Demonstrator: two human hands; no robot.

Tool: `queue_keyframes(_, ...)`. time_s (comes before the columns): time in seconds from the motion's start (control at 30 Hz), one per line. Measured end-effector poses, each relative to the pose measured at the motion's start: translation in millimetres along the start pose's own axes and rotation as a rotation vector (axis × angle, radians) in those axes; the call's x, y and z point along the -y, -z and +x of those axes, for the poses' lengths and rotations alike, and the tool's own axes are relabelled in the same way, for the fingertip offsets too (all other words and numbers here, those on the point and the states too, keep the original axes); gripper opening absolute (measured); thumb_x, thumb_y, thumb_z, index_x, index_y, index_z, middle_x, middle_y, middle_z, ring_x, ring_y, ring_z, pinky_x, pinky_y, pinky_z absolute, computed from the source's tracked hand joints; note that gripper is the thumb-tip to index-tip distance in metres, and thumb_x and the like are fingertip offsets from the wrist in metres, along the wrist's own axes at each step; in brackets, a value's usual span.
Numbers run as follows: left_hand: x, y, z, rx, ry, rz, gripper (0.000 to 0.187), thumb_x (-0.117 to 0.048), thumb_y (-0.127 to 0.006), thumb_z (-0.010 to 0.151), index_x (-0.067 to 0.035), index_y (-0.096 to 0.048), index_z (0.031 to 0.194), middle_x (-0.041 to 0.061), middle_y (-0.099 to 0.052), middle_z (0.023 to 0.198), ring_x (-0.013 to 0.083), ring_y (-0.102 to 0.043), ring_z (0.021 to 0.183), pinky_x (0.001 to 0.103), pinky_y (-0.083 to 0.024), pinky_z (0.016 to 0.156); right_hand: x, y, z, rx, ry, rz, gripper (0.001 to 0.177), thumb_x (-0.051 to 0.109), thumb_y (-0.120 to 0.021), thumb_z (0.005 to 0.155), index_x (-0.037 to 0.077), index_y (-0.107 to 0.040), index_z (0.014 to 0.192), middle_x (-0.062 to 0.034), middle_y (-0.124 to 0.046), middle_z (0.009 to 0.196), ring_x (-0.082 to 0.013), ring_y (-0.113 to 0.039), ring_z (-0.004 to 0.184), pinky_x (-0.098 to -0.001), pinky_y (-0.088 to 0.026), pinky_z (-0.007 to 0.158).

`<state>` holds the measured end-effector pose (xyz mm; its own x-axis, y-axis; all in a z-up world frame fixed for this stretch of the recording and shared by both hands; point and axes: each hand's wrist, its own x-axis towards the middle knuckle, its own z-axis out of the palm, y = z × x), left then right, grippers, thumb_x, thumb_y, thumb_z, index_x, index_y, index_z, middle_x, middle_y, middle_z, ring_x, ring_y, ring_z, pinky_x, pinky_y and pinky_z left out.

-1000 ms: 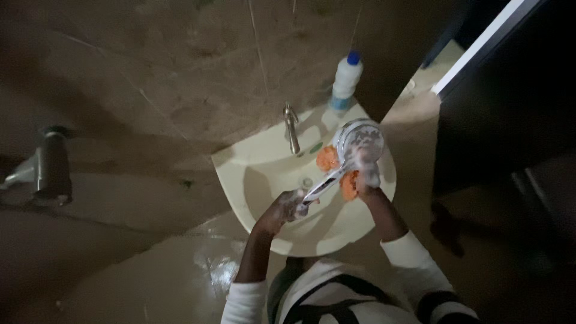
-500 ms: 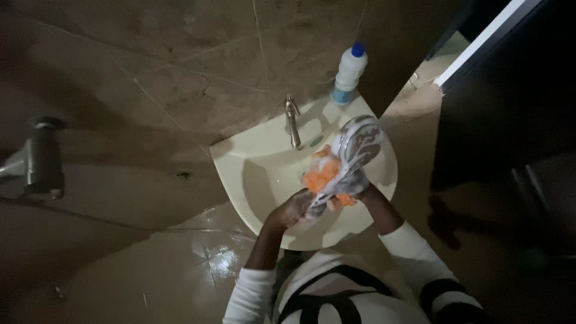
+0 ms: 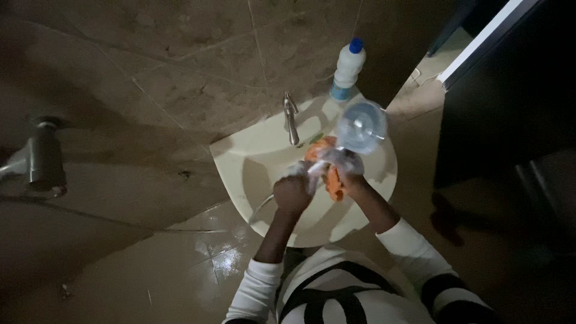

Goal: The person scrubs a shower head with an orange sponge under running water in a sink. They repeatedly rub the sponge against the shower head to remove soap and dirt, rinsing it frequently.

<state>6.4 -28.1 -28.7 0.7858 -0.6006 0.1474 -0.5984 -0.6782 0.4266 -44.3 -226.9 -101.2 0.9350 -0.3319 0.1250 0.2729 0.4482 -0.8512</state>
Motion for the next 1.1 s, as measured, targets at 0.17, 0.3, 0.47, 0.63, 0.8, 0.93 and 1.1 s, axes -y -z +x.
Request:
queue_keyframes(0.17,-8.2,12.1,-13.1,-0.165,-0.101,-0.176,0.034,-0.035,-0.058,0.095,-0.006,-0.073,0.105,0.017,-0.068,0.066,0.0352,-0.065,0.048,0.048,-0.051,0.046,19.4,2.4,14.7,0.108,0.17,0.229,0.029,0.017,-0.063,0.103,-0.007,-0.066,0.119,-0.0187,-0.07,0.108,-0.0278,-0.069,0.095,-0.0398,-0.06,0.079)
queue_keyframes(0.3,16.0,16.5,-28.7,-0.217,-0.02,-0.227,0.034,-0.034,-0.057,0.101,-0.009,-0.072,0.085,0.017,-0.063,0.056,0.0342,-0.062,0.044,0.046,-0.05,0.046,36.8,15.2,21.1,-0.115,0.109,0.253,0.033,0.021,-0.061,0.103,-0.006,-0.064,0.121,-0.019,-0.069,0.111,-0.0288,-0.069,0.096,-0.0407,-0.06,0.08)
queue_keyframes(0.47,29.9,0.7,-34.1,-0.325,0.066,-0.21,0.049,-0.032,-0.058,0.101,-0.006,-0.065,0.06,0.018,-0.059,0.051,0.0349,-0.059,0.042,0.045,-0.046,0.045,21.2,-10.3,-4.0,-0.002,0.027,0.4,0.038,0.026,-0.059,0.103,-0.005,-0.061,0.125,-0.0193,-0.067,0.114,-0.0301,-0.069,0.098,-0.0419,-0.06,0.081)
queue_keyframes(0.63,8.7,-7.7,-30.5,-0.352,-0.005,-0.329,0.049,-0.029,-0.052,0.107,-0.007,-0.069,0.067,0.017,-0.06,0.056,0.037,-0.06,0.047,0.046,-0.046,0.049,-26.2,-40.0,-32.7,0.315,-0.195,0.648,0.044,0.031,-0.057,0.102,-0.004,-0.059,0.128,-0.0196,-0.066,0.118,-0.0314,-0.069,0.099,-0.043,-0.06,0.082)
queue_keyframes(0.8,13.9,7.7,-33.7,-0.386,0.071,-0.507,0.052,-0.031,-0.048,0.109,-0.003,-0.067,0.07,0.016,-0.061,0.056,0.0371,-0.06,0.049,0.045,-0.046,0.052,-60.6,-9.4,-36.2,0.242,-0.152,0.45,0.049,0.035,-0.055,0.102,-0.003,-0.056,0.132,-0.0199,-0.065,0.121,-0.0327,-0.069,0.1,-0.0442,-0.061,0.082)
queue_keyframes(0.93,31.2,15.4,-36.9,-0.395,0.17,-0.484,0.05,-0.035,-0.055,0.105,-0.007,-0.071,0.067,0.016,-0.064,0.055,0.0316,-0.06,0.043,0.043,-0.049,0.055,-58.0,20.6,-37.3,-0.068,-0.121,0.422,0.041,0.029,-0.063,0.102,0.001,-0.055,0.13,-0.0134,-0.064,0.119,-0.0266,-0.068,0.102,-0.0437,-0.059,0.087)
queue_keyframes(1.1,44.6,13.7,-45.3,-0.387,0.292,-0.627,0.052,-0.032,-0.052,0.11,-0.005,-0.066,0.068,0.013,-0.059,0.055,0.0287,-0.06,0.05,0.043,-0.047,0.055,-8.8,21.3,-15.3,-0.375,-0.087,0.17,0.033,0.017,-0.07,0.096,0.001,-0.057,0.122,-0.0131,-0.063,0.116,-0.0259,-0.069,0.102,-0.0463,-0.058,0.09)
